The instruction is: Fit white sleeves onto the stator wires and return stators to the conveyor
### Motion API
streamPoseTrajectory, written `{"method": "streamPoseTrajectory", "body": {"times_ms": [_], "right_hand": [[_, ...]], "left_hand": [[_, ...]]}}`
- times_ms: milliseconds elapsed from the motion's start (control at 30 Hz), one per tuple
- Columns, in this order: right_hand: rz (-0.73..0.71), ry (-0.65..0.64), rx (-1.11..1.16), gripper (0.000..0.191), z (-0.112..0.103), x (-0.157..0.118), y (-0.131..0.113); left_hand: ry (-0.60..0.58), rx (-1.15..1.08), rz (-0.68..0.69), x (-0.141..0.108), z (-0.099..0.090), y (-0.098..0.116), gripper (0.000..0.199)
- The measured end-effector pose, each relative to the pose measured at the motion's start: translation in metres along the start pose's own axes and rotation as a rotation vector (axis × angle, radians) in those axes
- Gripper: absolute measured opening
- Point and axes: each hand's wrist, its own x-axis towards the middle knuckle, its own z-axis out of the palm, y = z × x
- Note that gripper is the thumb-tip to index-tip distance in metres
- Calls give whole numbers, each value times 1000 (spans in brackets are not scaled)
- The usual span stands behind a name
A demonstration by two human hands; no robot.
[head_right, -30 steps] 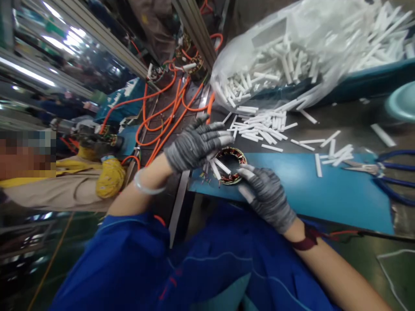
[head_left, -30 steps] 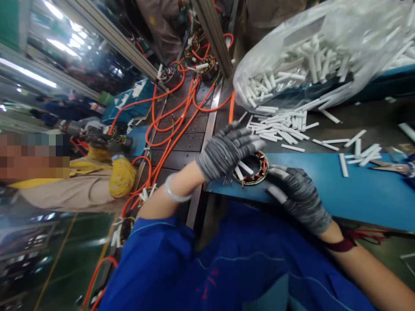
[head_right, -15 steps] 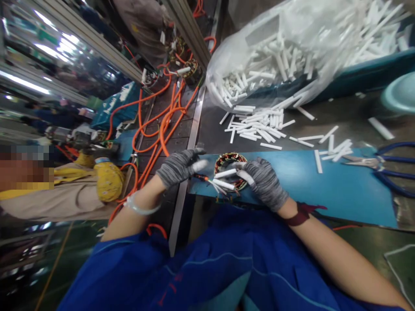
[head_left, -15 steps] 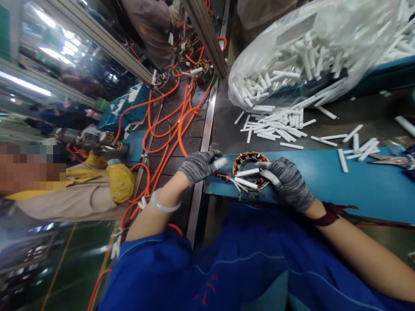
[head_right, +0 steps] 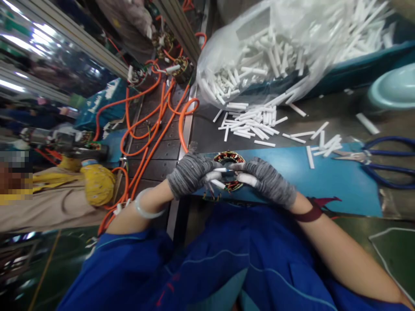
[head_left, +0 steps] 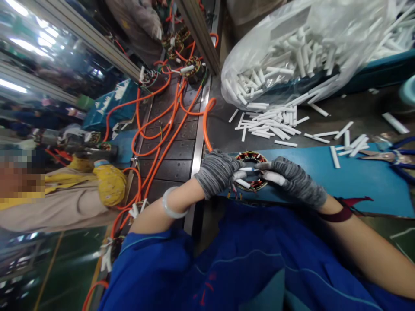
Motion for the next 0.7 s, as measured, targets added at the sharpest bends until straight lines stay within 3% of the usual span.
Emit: {"method": "streamPoseTrajectory", "body": {"times_ms": [167,333,467,700], "right_hand": [[81,-161,88,47,-17,10,-9],[55,-232,134,35,-16,26,-20],[45,-200,105,33,-15,30,-23],[81,-324,119,37,-22,34,-21]], "left_hand": [[72,-128,27,2,27,-3,40],[134,-124,47,5,27,1,39],[178,-121,95,2,30,5,37],[479,2,116,-9,43,12,42]]}}
